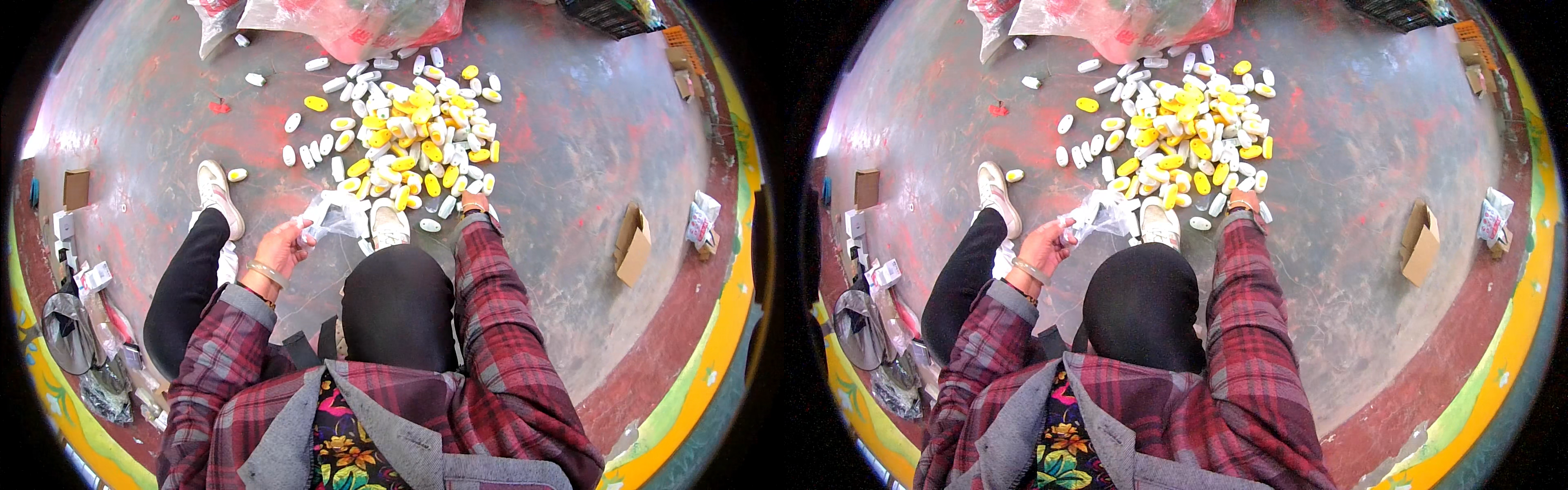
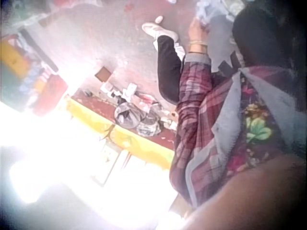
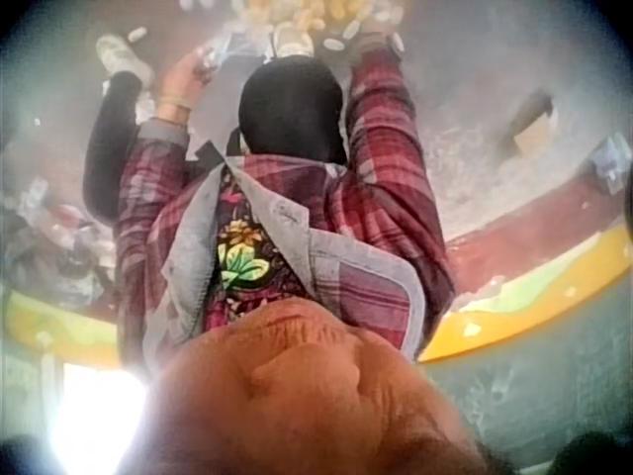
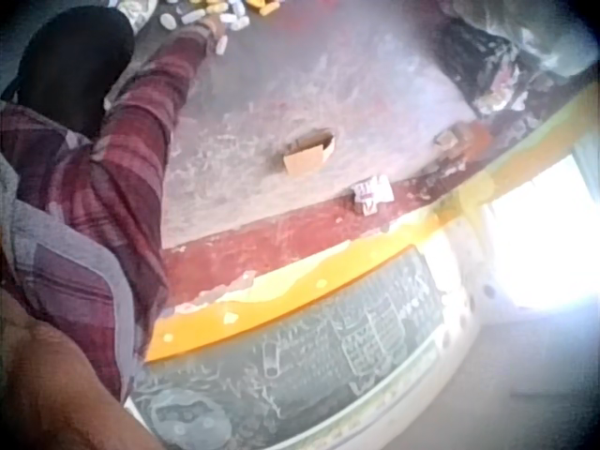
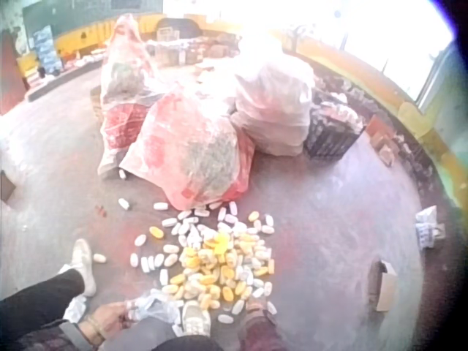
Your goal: The person sits on the floor and sorts a pile of yellow and white capsules by hand. They pick up the capsules and place them into a small plastic bag, continuing the process until the bag is full.
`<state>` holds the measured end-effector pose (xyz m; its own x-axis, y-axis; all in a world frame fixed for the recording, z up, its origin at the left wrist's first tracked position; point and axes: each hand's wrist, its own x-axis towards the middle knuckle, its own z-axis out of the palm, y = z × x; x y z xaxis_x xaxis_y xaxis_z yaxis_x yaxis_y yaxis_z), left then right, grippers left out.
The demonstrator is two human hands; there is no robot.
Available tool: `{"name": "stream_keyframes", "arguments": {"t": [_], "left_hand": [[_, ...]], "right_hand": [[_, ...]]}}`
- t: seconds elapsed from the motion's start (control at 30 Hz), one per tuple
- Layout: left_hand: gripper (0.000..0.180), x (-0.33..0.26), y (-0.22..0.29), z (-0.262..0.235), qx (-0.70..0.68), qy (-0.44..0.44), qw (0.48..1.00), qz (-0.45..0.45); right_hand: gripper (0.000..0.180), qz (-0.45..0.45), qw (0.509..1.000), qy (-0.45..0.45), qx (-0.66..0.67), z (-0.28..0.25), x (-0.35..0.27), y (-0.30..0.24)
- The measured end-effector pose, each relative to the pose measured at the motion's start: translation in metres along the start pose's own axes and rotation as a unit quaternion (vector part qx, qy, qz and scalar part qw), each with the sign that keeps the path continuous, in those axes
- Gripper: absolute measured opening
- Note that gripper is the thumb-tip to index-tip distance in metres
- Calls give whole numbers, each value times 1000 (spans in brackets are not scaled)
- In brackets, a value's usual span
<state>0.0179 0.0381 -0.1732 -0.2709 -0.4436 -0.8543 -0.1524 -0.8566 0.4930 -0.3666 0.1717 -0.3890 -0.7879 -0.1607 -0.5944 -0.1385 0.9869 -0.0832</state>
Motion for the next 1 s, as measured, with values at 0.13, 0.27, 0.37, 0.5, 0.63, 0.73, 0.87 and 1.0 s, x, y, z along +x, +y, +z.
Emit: {"name": "stream_keyframes", "arguments": {"t": [0.13,0.27,0.37,0.5,0.63,0.73,0.87,1.0], "left_hand": [[26,6,3,10,5,-15,1000,0],[25,4,1,3,-7,-9,1000,6],[25,-2,1,0,-12,-5,1000,7],[24,-1,1,-1,-12,-18,1000,9],[23,-2,1,-5,-21,-14,1000,16],[24,-3,1,-10,-34,-10,999,17],[23,4,-3,-18,-52,-18,998,22],[24,4,-4,-24,-58,-16,998,20]], "right_hand": [[45,61,961,-99,250,-2,29,42],[30,104,662,-253,698,-6,-19,49],[35,-23,577,-351,737,-33,-66,40],[31,-81,541,-395,738,-54,-86,29],[34,-139,543,-426,710,-69,-98,3],[35,-152,541,-398,725,-84,-129,-28],[39,-217,503,-521,654,-84,-135,-52],[34,-168,557,-508,635,-81,-165,-79]]}}
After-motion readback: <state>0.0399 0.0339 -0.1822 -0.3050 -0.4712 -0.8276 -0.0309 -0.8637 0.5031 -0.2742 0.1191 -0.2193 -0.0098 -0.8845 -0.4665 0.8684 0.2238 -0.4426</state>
